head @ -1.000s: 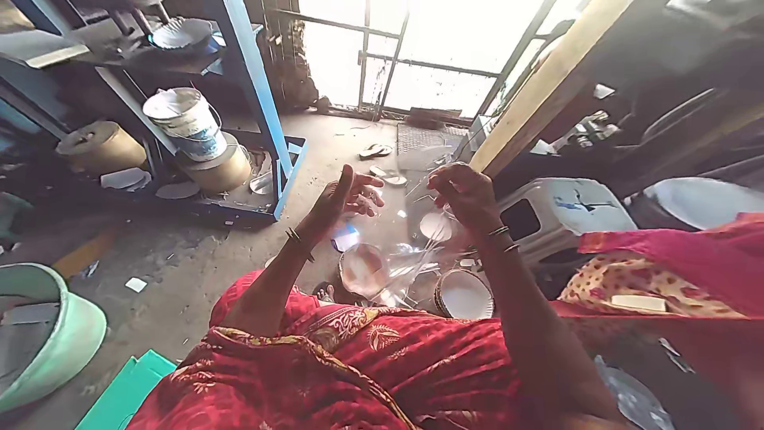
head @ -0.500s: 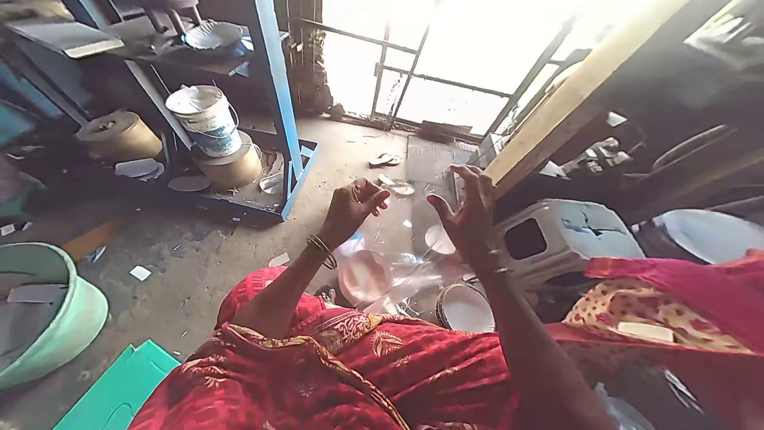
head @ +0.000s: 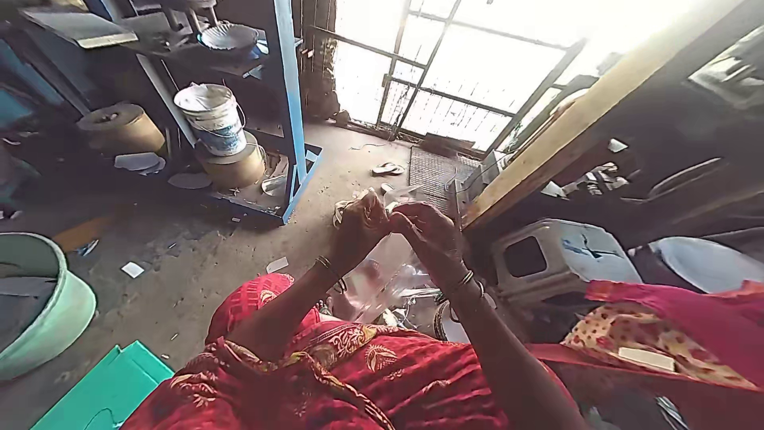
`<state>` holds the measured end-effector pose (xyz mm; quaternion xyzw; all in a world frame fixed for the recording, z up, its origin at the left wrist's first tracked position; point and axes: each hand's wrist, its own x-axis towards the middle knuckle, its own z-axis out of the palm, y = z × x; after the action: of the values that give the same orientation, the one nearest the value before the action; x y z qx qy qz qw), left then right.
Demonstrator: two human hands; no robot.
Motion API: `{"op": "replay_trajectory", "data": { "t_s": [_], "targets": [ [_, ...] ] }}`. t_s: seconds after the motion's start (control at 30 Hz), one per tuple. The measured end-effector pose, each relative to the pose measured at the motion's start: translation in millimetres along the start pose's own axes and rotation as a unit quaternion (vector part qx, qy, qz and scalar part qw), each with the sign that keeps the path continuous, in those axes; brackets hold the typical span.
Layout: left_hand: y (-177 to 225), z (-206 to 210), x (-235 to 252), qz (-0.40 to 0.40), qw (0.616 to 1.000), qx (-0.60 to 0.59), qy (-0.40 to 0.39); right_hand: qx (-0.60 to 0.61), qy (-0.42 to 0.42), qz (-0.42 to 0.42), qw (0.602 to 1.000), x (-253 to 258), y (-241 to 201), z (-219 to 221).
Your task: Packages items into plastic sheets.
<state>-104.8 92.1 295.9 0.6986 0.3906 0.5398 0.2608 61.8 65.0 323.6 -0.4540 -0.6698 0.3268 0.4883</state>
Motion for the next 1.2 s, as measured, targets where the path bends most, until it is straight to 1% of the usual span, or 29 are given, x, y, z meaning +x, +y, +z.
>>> {"op": "replay_trajectory", "data": {
  "t_s": [0.13,0.2,0.27,0.33,0.4,0.47,0.53,0.6,0.7,0.77,0.9,0.97,1.07,1.13,1.2],
  "targets": [
    [0,-1,1,0.014,0.999,0.041,-0.027,-0.024,0.017,0.002,1.000,4,-3,8],
    [4,-6,1,0.000,0.997,0.036,-0.064,-0.054,0.029,-0.021,0.998,6,0,10],
    [7,-12,1,-0.028,0.994,0.001,-0.106,-0.086,0.040,-0.039,0.995,8,0,9],
    [6,-18,1,-0.057,0.988,-0.060,-0.134,-0.110,0.038,-0.030,0.993,9,-4,7],
    [5,-19,0,-0.063,0.985,-0.107,-0.119,-0.113,0.037,-0.035,0.992,10,-3,9],
    [5,-20,-1,-0.063,0.986,-0.133,-0.083,-0.103,0.036,-0.076,0.991,10,4,12],
    [5,-22,0,-0.077,0.979,-0.170,-0.078,-0.093,0.037,-0.105,0.989,11,8,14],
    [6,-25,2,-0.100,0.974,-0.193,-0.071,-0.101,0.034,-0.109,0.988,13,9,14],
    [11,-26,3,-0.119,0.974,-0.188,-0.047,-0.117,0.039,-0.110,0.986,12,5,15],
    [12,-26,3,-0.124,0.972,-0.196,-0.035,-0.086,0.037,-0.099,0.991,11,1,17],
    [16,-22,3,-0.126,0.958,-0.255,-0.031,-0.027,0.032,-0.130,0.991,11,3,18],
    [15,-18,1,-0.113,0.961,-0.250,-0.032,-0.025,0.049,-0.137,0.989,12,3,18],
    [17,-14,-2,-0.083,0.979,-0.181,-0.032,-0.028,0.051,-0.124,0.991,11,0,16],
    [21,-13,-3,-0.075,0.984,-0.154,-0.043,-0.055,0.053,-0.111,0.991,10,-2,14],
    [26,-14,-4,-0.078,0.983,-0.154,-0.062,-0.094,0.061,-0.086,0.990,8,-4,12]
  ]
}}
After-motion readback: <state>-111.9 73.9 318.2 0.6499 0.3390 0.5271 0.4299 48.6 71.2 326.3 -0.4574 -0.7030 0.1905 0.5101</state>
